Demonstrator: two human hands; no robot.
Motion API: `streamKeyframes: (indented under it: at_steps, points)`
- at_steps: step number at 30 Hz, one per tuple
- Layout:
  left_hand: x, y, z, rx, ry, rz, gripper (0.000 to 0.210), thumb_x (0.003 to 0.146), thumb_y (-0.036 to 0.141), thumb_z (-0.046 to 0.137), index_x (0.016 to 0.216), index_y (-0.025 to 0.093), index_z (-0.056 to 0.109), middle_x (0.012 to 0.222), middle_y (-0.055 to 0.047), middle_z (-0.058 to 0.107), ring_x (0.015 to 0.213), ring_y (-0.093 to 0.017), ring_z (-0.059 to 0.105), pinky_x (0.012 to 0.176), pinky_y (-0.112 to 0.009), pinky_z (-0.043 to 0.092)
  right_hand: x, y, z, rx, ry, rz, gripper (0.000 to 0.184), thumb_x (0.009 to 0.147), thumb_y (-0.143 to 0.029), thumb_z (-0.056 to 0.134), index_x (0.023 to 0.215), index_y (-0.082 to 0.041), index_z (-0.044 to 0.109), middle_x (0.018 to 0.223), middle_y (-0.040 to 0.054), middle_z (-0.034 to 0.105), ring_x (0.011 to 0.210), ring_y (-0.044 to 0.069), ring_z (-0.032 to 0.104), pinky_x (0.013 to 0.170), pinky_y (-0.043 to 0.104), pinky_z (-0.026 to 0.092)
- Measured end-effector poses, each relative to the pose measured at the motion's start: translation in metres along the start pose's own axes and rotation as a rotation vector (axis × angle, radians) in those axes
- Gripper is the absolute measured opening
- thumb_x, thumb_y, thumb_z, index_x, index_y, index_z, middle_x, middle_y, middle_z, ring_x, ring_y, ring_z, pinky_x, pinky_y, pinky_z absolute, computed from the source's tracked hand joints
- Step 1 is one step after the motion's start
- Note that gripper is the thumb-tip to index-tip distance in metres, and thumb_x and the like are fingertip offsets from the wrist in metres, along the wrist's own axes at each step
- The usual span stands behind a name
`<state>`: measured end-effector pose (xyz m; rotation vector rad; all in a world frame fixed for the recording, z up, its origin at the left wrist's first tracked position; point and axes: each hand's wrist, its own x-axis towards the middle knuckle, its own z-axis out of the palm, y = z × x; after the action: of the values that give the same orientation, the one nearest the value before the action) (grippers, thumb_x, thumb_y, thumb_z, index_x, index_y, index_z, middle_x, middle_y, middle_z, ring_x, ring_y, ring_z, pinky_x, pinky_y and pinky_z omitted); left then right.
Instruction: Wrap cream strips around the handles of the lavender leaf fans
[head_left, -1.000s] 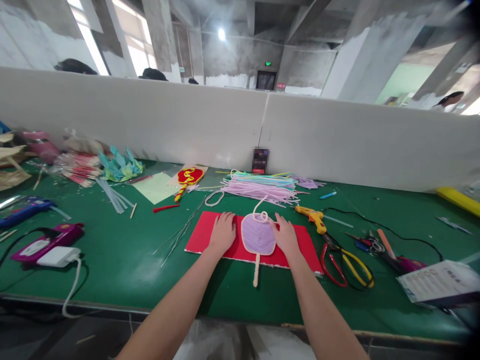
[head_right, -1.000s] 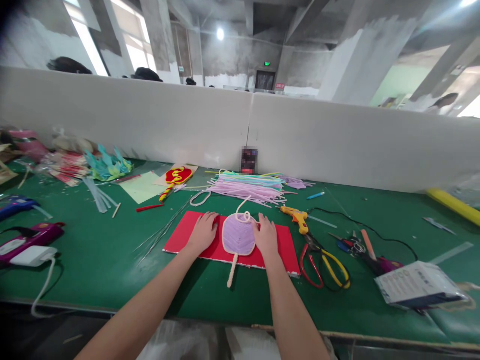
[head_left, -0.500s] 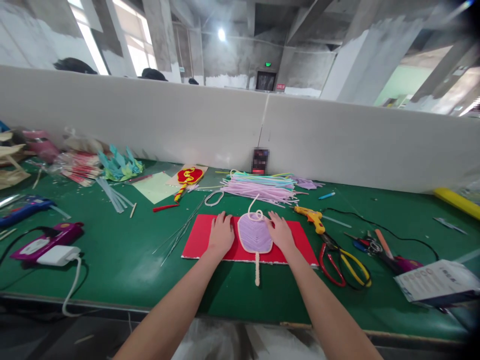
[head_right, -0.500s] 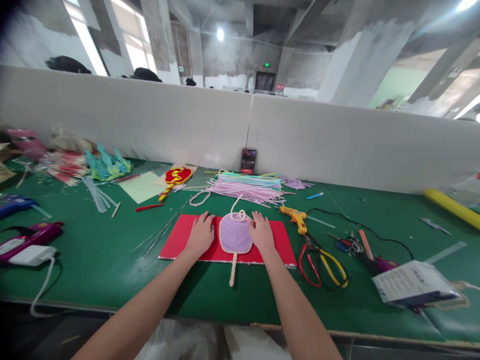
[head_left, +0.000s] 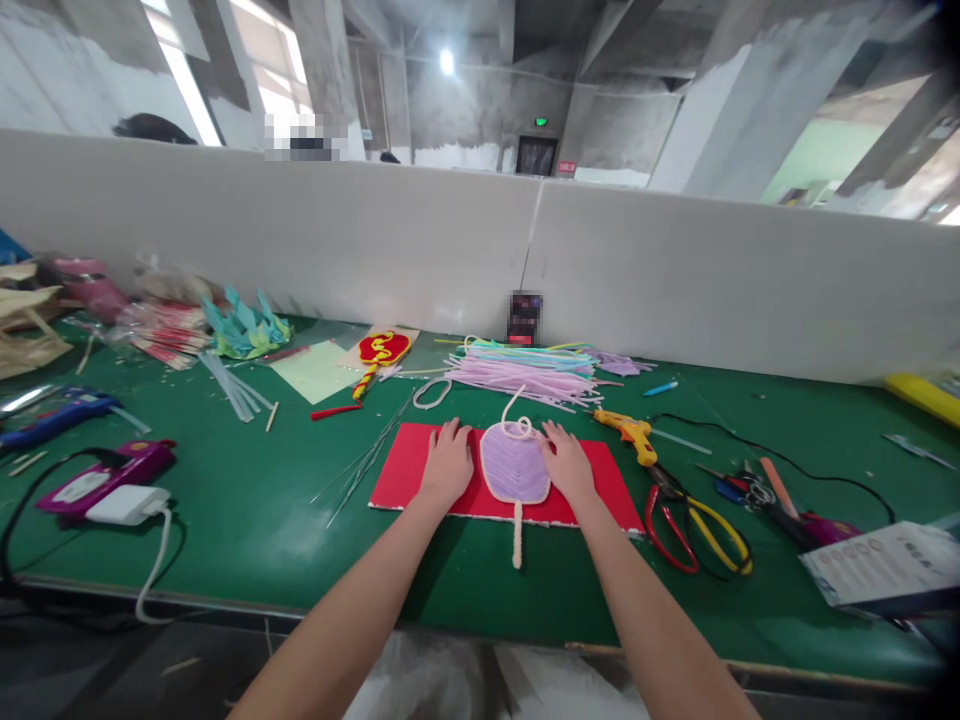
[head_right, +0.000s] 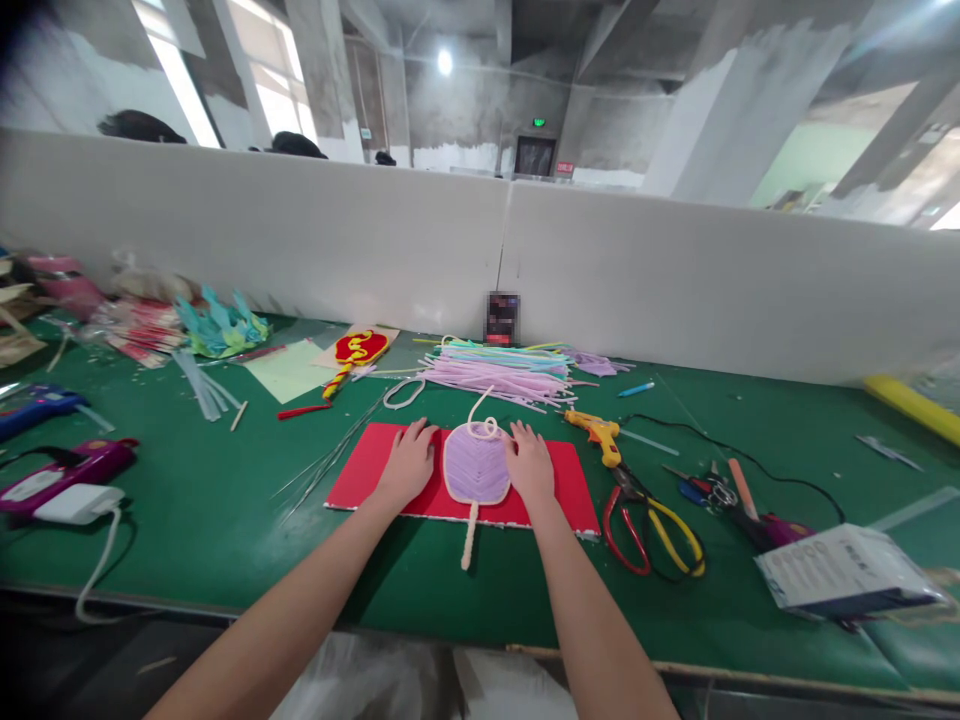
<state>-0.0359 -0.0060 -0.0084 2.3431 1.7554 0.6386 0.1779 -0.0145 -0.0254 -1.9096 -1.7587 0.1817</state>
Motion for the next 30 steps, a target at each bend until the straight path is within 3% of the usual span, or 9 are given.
streamKeyframes:
  at_steps: [13, 17, 19, 22, 26, 30]
  points:
    - [0.002, -0.005, 0.006, -0.051, -0.013, 0.009, 0.038, 0.082, 0.011, 0.032, 0.117, 0.016, 0.047, 0.133, -0.014, 0.039, 0.126, -0.025, 0.030, 0.102, -0.048, 0.022, -0.007, 0.001, -0.001, 0.144, 0.079, 0.052, 0.042, 0.085, -0.036, 0.036, 0.119, -0.017, 0.052, 0.128, 0.0102, 0.048, 0.122, 0.023, 0.039, 0.103, 0.043, 0.026]
    - [0.002, 0.002, -0.006, -0.155, 0.115, 0.036, 0.035, 0.083, 0.011, 0.032, 0.114, 0.017, 0.048, 0.130, -0.012, 0.043, 0.124, -0.022, 0.033, 0.103, -0.045, 0.023, -0.011, -0.004, -0.016, 0.431, 0.199, 0.129, 0.045, 0.086, -0.038, 0.031, 0.124, -0.019, 0.046, 0.126, 0.0089, 0.051, 0.117, 0.020, 0.046, 0.098, 0.038, 0.036]
    - [0.000, 0.010, -0.015, -0.261, 0.219, 0.098, 0.032, 0.086, 0.017, 0.032, 0.115, 0.017, 0.047, 0.124, -0.010, 0.047, 0.118, -0.019, 0.040, 0.102, -0.038, 0.028, -0.013, -0.010, -0.021, 0.648, 0.248, 0.095, 0.048, 0.087, -0.041, 0.029, 0.129, -0.020, 0.039, 0.128, 0.0077, 0.050, 0.115, 0.019, 0.049, 0.095, 0.036, 0.040]
    - [-0.004, 0.021, -0.024, -0.375, 0.243, 0.157, 0.031, 0.086, 0.024, 0.036, 0.116, 0.021, 0.047, 0.116, -0.007, 0.050, 0.111, -0.018, 0.045, 0.096, -0.033, 0.036, -0.015, -0.024, -0.024, 0.954, 0.175, 0.071, 0.054, 0.086, -0.046, 0.030, 0.133, -0.021, 0.031, 0.131, 0.0086, 0.046, 0.099, 0.019, 0.059, 0.081, 0.035, 0.051]
    - [-0.007, 0.026, -0.023, -0.357, 0.208, 0.248, 0.030, 0.085, 0.028, 0.042, 0.113, 0.024, 0.052, 0.103, -0.006, 0.053, 0.098, -0.017, 0.051, 0.087, -0.030, 0.042, -0.015, -0.050, -0.025, 1.061, 0.058, 0.023, 0.058, 0.083, -0.049, 0.037, 0.135, -0.025, 0.026, 0.119, 0.0077, 0.057, 0.080, 0.016, 0.064, 0.070, 0.033, 0.055]
    - [-0.005, 0.021, -0.018, -0.288, 0.226, 0.247, 0.023, 0.084, 0.032, 0.044, 0.094, 0.023, 0.062, 0.089, -0.005, 0.054, 0.086, -0.017, 0.053, 0.078, -0.030, 0.044, -0.014, -0.073, -0.027, 1.117, 0.042, -0.002, 0.071, 0.083, -0.047, 0.038, 0.138, -0.029, -0.002, 0.115, 0.0078, 0.059, 0.065, 0.013, 0.063, 0.061, 0.029, 0.056]
